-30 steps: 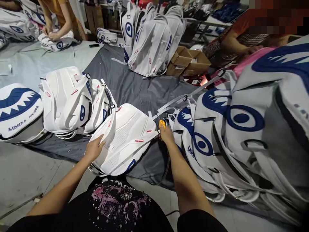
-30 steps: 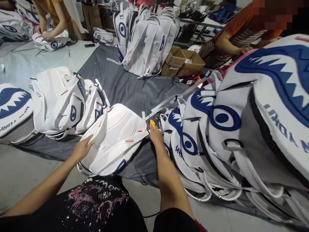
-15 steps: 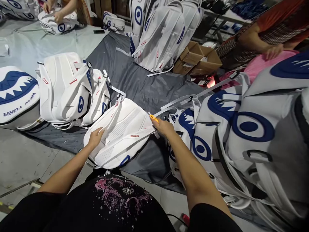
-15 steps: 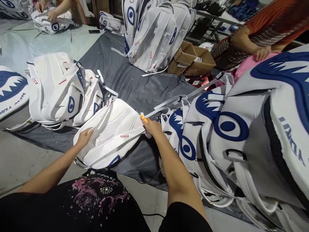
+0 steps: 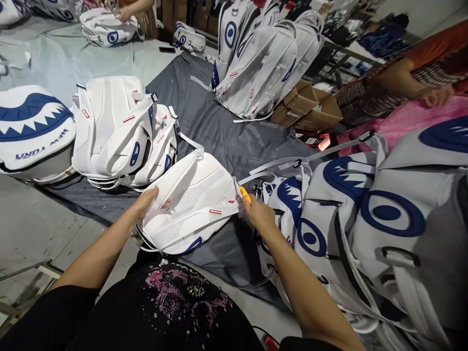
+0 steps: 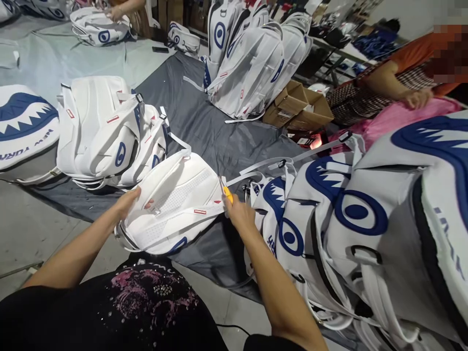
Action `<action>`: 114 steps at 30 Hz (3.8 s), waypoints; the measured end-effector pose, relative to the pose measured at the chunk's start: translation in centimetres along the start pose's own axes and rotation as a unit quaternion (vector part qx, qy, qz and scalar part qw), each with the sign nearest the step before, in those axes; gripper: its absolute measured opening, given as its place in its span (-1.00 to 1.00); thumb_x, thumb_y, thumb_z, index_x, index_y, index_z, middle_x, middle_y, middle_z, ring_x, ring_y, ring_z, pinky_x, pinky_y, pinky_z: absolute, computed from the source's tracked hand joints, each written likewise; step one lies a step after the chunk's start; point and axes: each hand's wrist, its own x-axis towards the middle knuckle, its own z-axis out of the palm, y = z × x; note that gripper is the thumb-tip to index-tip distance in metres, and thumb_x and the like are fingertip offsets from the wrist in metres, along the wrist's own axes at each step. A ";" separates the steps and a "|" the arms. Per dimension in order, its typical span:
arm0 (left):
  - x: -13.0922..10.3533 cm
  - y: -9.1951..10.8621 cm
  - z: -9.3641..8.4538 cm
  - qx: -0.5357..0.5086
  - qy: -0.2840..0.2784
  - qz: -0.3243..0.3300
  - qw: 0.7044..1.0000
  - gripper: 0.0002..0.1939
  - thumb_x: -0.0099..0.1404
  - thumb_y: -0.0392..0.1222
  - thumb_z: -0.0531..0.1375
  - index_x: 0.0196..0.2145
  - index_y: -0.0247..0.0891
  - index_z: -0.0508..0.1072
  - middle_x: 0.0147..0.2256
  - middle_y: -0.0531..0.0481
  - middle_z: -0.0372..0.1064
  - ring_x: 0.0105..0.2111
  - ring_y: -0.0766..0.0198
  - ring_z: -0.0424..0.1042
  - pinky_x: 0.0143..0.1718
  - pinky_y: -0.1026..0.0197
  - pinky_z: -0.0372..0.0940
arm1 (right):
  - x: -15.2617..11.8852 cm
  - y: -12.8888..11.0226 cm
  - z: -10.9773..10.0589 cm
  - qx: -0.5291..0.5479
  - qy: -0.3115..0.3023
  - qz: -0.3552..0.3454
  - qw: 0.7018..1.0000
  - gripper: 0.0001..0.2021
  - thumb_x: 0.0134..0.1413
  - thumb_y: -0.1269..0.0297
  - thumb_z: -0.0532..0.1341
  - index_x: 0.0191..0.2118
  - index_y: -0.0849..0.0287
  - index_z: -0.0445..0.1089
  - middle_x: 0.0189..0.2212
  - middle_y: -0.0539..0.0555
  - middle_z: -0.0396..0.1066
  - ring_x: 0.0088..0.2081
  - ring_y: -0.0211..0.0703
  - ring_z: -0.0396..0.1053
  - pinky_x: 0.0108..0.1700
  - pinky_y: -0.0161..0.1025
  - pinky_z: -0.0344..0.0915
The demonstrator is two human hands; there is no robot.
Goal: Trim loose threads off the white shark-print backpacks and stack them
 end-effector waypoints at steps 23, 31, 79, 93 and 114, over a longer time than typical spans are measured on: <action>0.6 0.1 1.4 0.224 0.084 -0.011 0.971 -0.50 0.42 -0.03 0.11 0.23 -0.30 0.31 0.13 -0.41 0.38 0.13 -0.21 0.41 0.09 -0.15 0.31 | -5.0 -6.0 -4.8 0.111 -0.108 -0.094 0.983 -0.49 0.42 -0.04 -0.06 0.13 0.18 0.43 -0.09 0.24 0.56 -0.04 0.06 0.50 -0.06 -0.22 0.33; -6.0 -7.8 8.0 0.667 -0.096 0.255 0.694 -0.20 0.24 -0.16 0.30 0.37 -0.31 0.15 0.38 -0.50 -0.06 0.29 -0.37 0.12 0.20 -0.31 0.13 | -6.9 0.8 -6.0 0.097 -0.097 0.017 0.990 -0.55 0.39 0.07 -0.02 0.09 0.22 0.45 -0.28 0.20 0.56 -0.24 -0.01 0.51 -0.19 -0.24 0.34; 1.6 -1.0 -1.5 -0.144 -0.210 -0.281 0.925 -0.34 0.41 0.40 -0.14 -0.27 -0.27 0.39 -0.49 -0.01 0.40 -0.63 0.36 0.35 -0.73 0.40 0.03 | -24.1 -20.0 15.3 0.231 -0.119 0.184 0.948 -0.61 0.46 0.09 -0.10 0.12 0.18 0.29 -0.23 0.20 0.56 -0.20 0.05 0.53 -0.34 -0.23 0.10; 2.5 -2.2 0.1 -0.069 -0.292 -0.215 0.929 -0.05 0.23 0.62 -0.30 -0.17 -0.29 0.43 -0.38 -0.16 0.47 -0.60 0.36 0.21 -0.68 0.36 -0.12 | -21.4 -16.0 17.4 0.236 -0.028 0.274 0.932 -0.65 0.44 0.11 0.03 0.08 0.25 0.37 -0.33 0.15 0.52 -0.38 -0.17 0.40 -0.41 -0.27 -0.10; 0.8 -1.8 1.2 -0.067 -0.330 -0.180 0.924 -0.14 0.30 0.55 -0.18 -0.07 -0.30 0.46 -0.22 -0.22 0.54 -0.48 0.31 0.40 -0.70 0.42 0.02 | -32.8 -23.8 16.7 0.318 -0.122 0.260 0.903 -0.65 0.44 0.14 -0.06 0.07 0.19 0.34 -0.26 0.18 0.57 -0.25 -0.01 0.52 -0.34 -0.27 0.08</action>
